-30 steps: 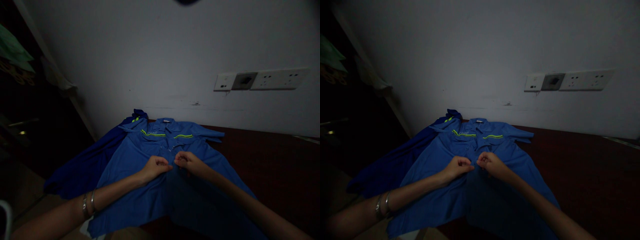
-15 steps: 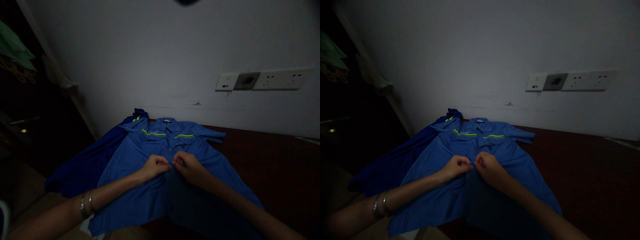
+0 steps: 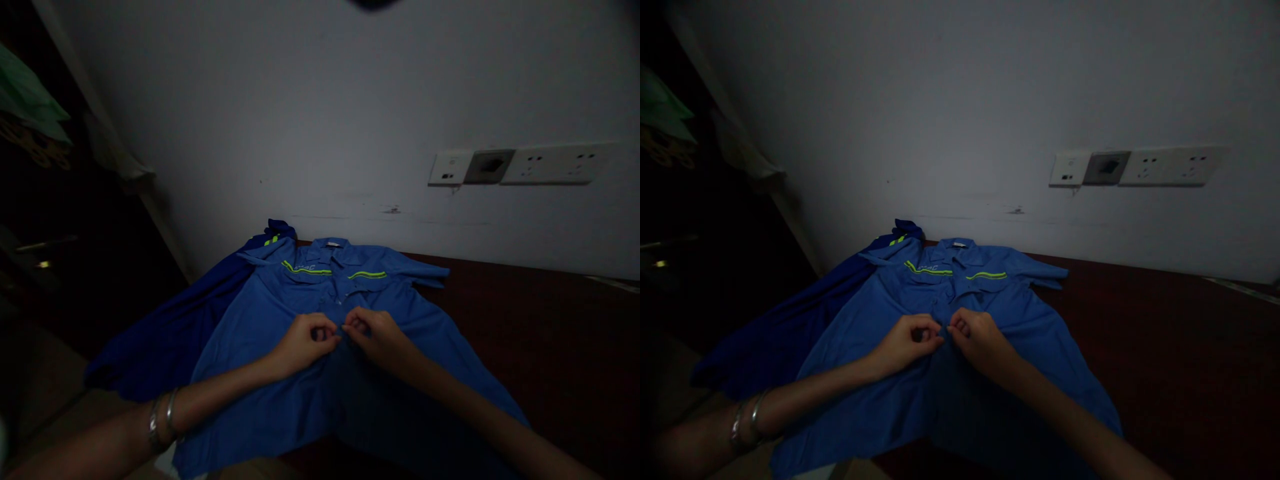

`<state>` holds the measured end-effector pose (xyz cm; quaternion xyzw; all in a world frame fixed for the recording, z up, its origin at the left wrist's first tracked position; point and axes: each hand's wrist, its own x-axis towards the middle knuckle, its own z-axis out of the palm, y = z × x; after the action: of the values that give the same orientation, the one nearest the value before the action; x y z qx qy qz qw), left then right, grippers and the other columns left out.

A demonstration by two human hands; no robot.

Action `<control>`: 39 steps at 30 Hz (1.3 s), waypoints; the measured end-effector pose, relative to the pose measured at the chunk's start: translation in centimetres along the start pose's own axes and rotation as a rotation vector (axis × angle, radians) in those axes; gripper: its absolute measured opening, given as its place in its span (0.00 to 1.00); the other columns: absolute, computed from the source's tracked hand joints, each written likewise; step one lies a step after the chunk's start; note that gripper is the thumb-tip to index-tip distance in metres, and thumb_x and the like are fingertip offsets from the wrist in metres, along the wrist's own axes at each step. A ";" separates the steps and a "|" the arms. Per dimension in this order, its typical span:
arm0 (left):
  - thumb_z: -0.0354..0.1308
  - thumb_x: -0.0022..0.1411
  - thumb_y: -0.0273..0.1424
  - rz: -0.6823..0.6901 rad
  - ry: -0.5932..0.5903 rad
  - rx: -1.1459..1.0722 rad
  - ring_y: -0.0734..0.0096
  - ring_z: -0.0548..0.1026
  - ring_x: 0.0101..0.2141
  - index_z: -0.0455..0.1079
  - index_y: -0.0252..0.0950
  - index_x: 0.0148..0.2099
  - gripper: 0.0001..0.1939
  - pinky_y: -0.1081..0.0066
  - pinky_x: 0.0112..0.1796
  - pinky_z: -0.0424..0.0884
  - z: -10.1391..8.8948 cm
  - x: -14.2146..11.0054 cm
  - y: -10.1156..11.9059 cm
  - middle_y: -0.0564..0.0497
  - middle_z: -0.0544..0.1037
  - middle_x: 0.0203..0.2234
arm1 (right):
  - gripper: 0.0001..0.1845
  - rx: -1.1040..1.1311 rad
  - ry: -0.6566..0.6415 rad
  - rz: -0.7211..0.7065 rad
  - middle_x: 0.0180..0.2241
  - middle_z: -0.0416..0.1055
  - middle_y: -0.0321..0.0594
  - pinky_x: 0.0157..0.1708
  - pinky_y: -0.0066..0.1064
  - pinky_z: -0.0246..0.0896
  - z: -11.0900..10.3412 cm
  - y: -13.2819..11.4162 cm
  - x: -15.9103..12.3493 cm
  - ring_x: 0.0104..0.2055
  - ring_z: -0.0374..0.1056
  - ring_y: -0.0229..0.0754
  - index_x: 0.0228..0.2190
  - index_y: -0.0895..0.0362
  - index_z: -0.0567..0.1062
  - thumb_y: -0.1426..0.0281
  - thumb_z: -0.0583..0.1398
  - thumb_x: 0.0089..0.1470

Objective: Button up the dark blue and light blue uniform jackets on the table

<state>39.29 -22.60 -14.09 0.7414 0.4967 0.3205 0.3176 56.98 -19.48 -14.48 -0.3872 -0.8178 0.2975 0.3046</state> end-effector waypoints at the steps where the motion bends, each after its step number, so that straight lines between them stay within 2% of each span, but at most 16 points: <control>1: 0.55 0.53 0.32 0.063 0.015 0.073 0.79 0.64 0.24 0.71 0.32 0.32 0.08 0.78 0.26 0.60 0.1 -0.3 0.2 0.54 0.69 0.22 | 0.06 0.064 -0.002 0.044 0.20 0.68 0.35 0.25 0.26 0.60 0.0 0.1 0.0 0.24 0.65 0.35 0.26 0.58 0.70 0.69 0.55 0.49; 5: 0.52 0.57 0.29 0.338 0.048 0.372 0.76 0.68 0.30 0.70 0.33 0.38 0.08 0.77 0.30 0.63 0.3 -1.3 0.5 0.51 0.72 0.29 | 0.09 0.404 -0.061 0.265 0.21 0.67 0.35 0.19 0.25 0.63 0.0 0.2 -0.1 0.25 0.67 0.37 0.27 0.60 0.69 0.65 0.57 0.44; 8: 0.50 0.58 0.29 0.484 0.102 0.589 0.74 0.69 0.31 0.69 0.34 0.38 0.08 0.75 0.30 0.64 0.6 -1.6 0.3 0.50 0.72 0.29 | 0.13 0.550 -0.092 0.346 0.22 0.67 0.35 0.20 0.26 0.66 0.0 0.0 -0.1 0.25 0.67 0.36 0.26 0.61 0.70 0.63 0.60 0.42; 12: 0.47 0.60 0.30 0.612 0.171 0.808 0.74 0.70 0.28 0.68 0.34 0.36 0.08 0.74 0.28 0.65 1.2 -1.5 0.1 0.51 0.72 0.27 | 0.17 0.539 -0.021 0.379 0.19 0.67 0.34 0.19 0.26 0.65 0.2 -0.4 -0.1 0.21 0.65 0.34 0.23 0.61 0.71 0.58 0.61 0.39; 17: 0.47 0.59 0.29 0.664 0.204 0.926 0.74 0.70 0.26 0.67 0.34 0.35 0.08 0.74 0.26 0.64 2.1 -1.4 0.4 0.52 0.71 0.25 | 0.17 0.524 0.026 0.378 0.17 0.67 0.35 0.18 0.22 0.62 0.1 -0.5 -0.1 0.20 0.63 0.32 0.21 0.62 0.71 0.60 0.63 0.37; 21: 0.48 0.59 0.31 0.648 0.162 0.844 0.74 0.70 0.26 0.68 0.34 0.37 0.10 0.74 0.25 0.63 1.7 -1.3 0.5 0.51 0.72 0.25 | 0.16 0.549 0.053 0.402 0.18 0.67 0.35 0.18 0.23 0.63 -0.4 -0.6 -0.1 0.21 0.64 0.34 0.21 0.62 0.72 0.59 0.63 0.37; 25: 0.48 0.60 0.29 0.641 0.151 0.591 0.76 0.69 0.26 0.70 0.33 0.36 0.10 0.76 0.27 0.63 0.5 -0.4 -0.1 0.50 0.72 0.25 | 0.16 0.554 0.061 0.402 0.17 0.67 0.35 0.19 0.24 0.64 -0.7 -0.6 -0.1 0.21 0.64 0.34 0.21 0.62 0.73 0.59 0.63 0.36; 28: 0.50 0.59 0.28 0.536 0.165 0.375 0.75 0.70 0.29 0.71 0.32 0.35 0.09 0.75 0.31 0.65 0.0 0.5 -0.5 0.48 0.73 0.27 | 0.17 0.548 0.070 0.393 0.17 0.67 0.35 0.19 0.23 0.64 -0.7 -0.4 0.0 0.21 0.64 0.34 0.21 0.62 0.73 0.60 0.63 0.36; 33: 0.54 0.56 0.28 0.396 0.158 0.159 0.75 0.69 0.29 0.72 0.33 0.34 0.07 0.76 0.30 0.64 0.3 1.6 -0.8 0.49 0.73 0.27 | 0.16 0.545 0.080 0.378 0.18 0.67 0.36 0.19 0.24 0.64 -0.6 -0.2 0.0 0.21 0.65 0.34 0.22 0.62 0.74 0.60 0.63 0.37; 39: 0.55 0.55 0.27 0.338 0.140 0.086 0.75 0.69 0.28 0.73 0.32 0.33 0.07 0.77 0.28 0.63 0.8 1.5 -0.2 0.49 0.73 0.26 | 0.14 0.530 0.087 0.364 0.16 0.66 0.34 0.21 0.25 0.64 -0.6 -0.2 0.0 0.20 0.64 0.34 0.21 0.62 0.73 0.61 0.63 0.37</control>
<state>40.27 -21.26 -14.52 0.8030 0.3993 0.3986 0.1919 57.31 -19.44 -13.99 -0.4466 -0.6154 0.5329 0.3714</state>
